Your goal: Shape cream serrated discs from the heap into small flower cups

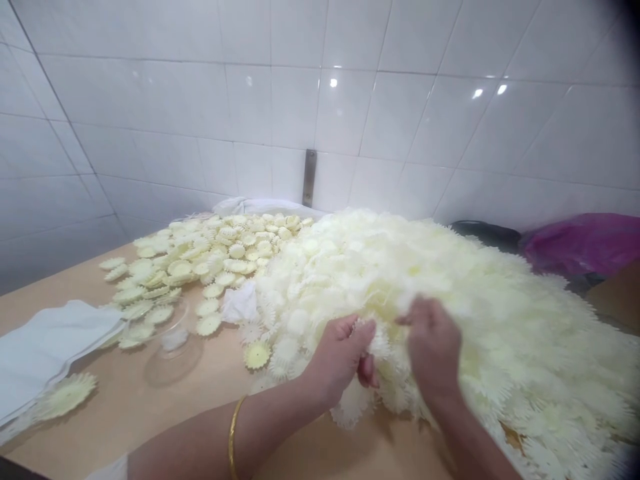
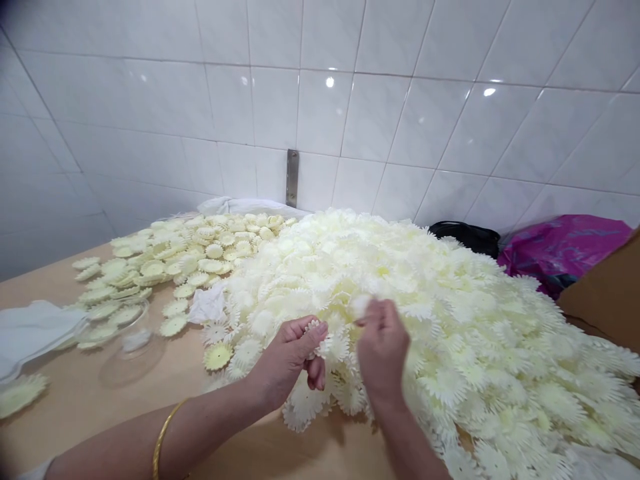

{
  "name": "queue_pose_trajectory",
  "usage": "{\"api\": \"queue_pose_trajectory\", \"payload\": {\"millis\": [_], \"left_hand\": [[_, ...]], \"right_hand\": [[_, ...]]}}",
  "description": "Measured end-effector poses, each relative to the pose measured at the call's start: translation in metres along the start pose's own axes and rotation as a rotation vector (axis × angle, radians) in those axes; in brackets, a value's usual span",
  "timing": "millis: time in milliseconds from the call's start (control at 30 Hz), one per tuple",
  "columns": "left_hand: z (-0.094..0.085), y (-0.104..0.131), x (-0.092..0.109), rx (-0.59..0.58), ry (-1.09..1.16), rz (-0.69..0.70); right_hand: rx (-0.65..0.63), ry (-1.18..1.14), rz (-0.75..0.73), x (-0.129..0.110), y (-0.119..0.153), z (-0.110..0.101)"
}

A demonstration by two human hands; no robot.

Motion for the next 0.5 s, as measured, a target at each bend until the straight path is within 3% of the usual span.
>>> {"api": "queue_pose_trajectory", "payload": {"millis": [67,200,300,400,500], "left_hand": [[-0.004,-0.001,-0.002,0.086,-0.004,-0.008],[-0.010,-0.007,-0.004,0.169,-0.033,-0.026],[-0.012,-0.009,-0.004,0.198,-0.049,-0.030],[-0.013,-0.009,-0.002,0.228,-0.065,-0.029],[-0.013,-0.009,-0.002,0.227,-0.072,-0.025]], "right_hand": [[0.122,0.028,0.027,0.007,-0.007,-0.009],[-0.040,0.175,-0.157,0.014,-0.009,-0.006],[-0.038,0.248,-0.364,0.010,-0.004,0.001],[-0.044,0.172,-0.470,0.003,0.002,0.004],[-0.215,0.026,-0.522,-0.005,0.010,0.007]]}}
Point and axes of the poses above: each hand's wrist, its own y-axis away from the middle knuckle, its own z-axis out of the palm, x = y × z, the point moved 2 cm from there along -y, towards the middle knuckle, and after that the axes turned 6 degrees about -x, right-handed, at the moved point
